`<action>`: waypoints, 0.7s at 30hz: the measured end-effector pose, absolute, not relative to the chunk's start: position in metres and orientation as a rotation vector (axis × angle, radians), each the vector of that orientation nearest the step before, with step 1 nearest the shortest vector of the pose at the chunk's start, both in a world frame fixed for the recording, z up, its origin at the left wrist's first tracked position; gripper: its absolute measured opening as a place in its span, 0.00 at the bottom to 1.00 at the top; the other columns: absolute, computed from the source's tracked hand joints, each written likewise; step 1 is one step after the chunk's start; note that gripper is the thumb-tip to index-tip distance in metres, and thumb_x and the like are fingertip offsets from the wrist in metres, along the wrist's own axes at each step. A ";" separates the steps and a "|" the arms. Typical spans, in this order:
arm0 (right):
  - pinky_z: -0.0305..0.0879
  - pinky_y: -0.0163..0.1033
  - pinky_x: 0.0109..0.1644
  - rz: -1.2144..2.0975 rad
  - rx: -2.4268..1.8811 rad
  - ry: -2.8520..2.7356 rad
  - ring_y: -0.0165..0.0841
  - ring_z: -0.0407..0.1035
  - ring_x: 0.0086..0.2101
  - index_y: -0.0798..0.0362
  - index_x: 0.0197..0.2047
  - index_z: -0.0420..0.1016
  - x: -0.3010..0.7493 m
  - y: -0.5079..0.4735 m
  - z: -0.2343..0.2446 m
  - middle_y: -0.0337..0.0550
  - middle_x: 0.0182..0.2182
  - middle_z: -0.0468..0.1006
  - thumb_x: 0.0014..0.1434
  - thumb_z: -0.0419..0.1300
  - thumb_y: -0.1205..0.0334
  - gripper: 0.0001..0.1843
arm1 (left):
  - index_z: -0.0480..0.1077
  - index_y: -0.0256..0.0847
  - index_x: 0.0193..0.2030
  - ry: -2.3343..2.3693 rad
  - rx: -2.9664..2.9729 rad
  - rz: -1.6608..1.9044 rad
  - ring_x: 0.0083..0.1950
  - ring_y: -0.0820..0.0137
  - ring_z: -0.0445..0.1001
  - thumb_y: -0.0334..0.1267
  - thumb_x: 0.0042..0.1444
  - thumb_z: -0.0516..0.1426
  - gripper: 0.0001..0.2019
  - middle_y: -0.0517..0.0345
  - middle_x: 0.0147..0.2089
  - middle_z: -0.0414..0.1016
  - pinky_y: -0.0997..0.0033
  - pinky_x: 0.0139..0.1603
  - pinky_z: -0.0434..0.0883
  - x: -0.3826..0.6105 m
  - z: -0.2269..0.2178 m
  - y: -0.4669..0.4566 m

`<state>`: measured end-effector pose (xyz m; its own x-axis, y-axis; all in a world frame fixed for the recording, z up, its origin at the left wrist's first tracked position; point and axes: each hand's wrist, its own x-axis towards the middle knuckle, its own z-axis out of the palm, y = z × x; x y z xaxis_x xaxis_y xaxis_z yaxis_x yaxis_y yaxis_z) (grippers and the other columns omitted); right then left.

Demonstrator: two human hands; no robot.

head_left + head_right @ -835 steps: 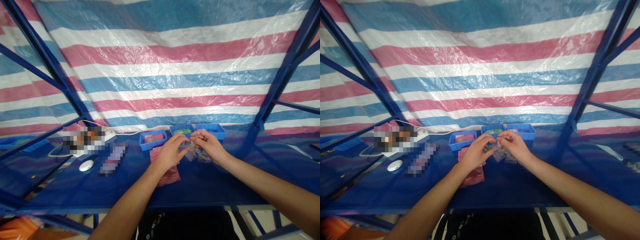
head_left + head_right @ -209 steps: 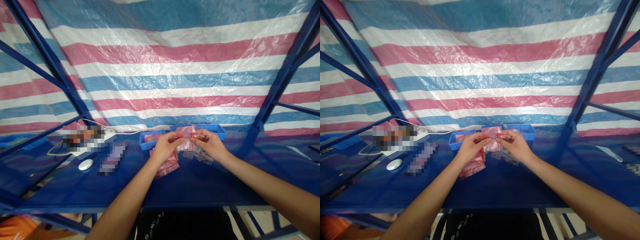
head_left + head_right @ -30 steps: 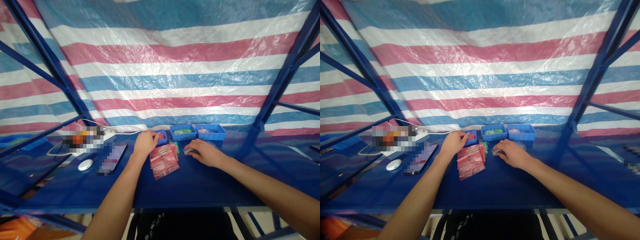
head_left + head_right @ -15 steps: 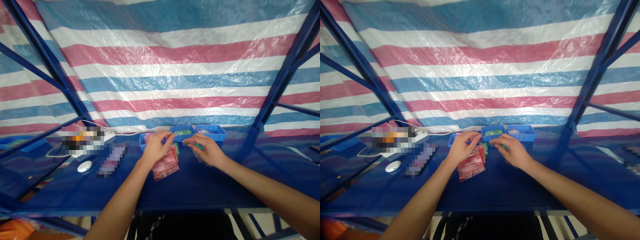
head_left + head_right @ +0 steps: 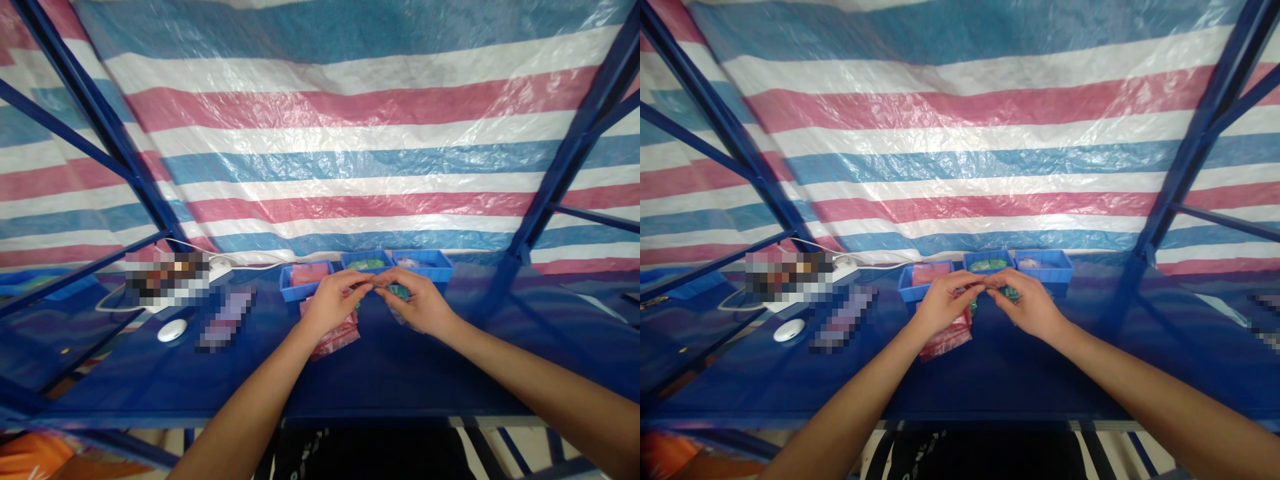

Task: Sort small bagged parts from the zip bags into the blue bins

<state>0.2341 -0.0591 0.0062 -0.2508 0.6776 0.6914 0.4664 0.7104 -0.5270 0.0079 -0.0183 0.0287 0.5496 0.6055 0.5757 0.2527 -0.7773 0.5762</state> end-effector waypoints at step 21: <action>0.77 0.52 0.56 0.706 -0.832 -1.722 0.40 0.80 0.44 0.45 0.58 0.70 0.233 -0.046 -0.014 0.45 0.44 0.82 0.65 0.67 0.53 0.21 | 0.74 0.43 0.58 0.651 2.236 1.193 0.42 0.69 0.83 0.28 0.57 0.63 0.22 0.55 0.46 0.83 0.68 0.49 0.81 0.017 0.012 -0.019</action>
<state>0.2325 -0.0456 -0.0143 -0.2090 0.8096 0.5485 0.1911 0.5839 -0.7890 0.0171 -0.0188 0.0124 0.4965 0.6254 0.6020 0.1682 -0.7497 0.6401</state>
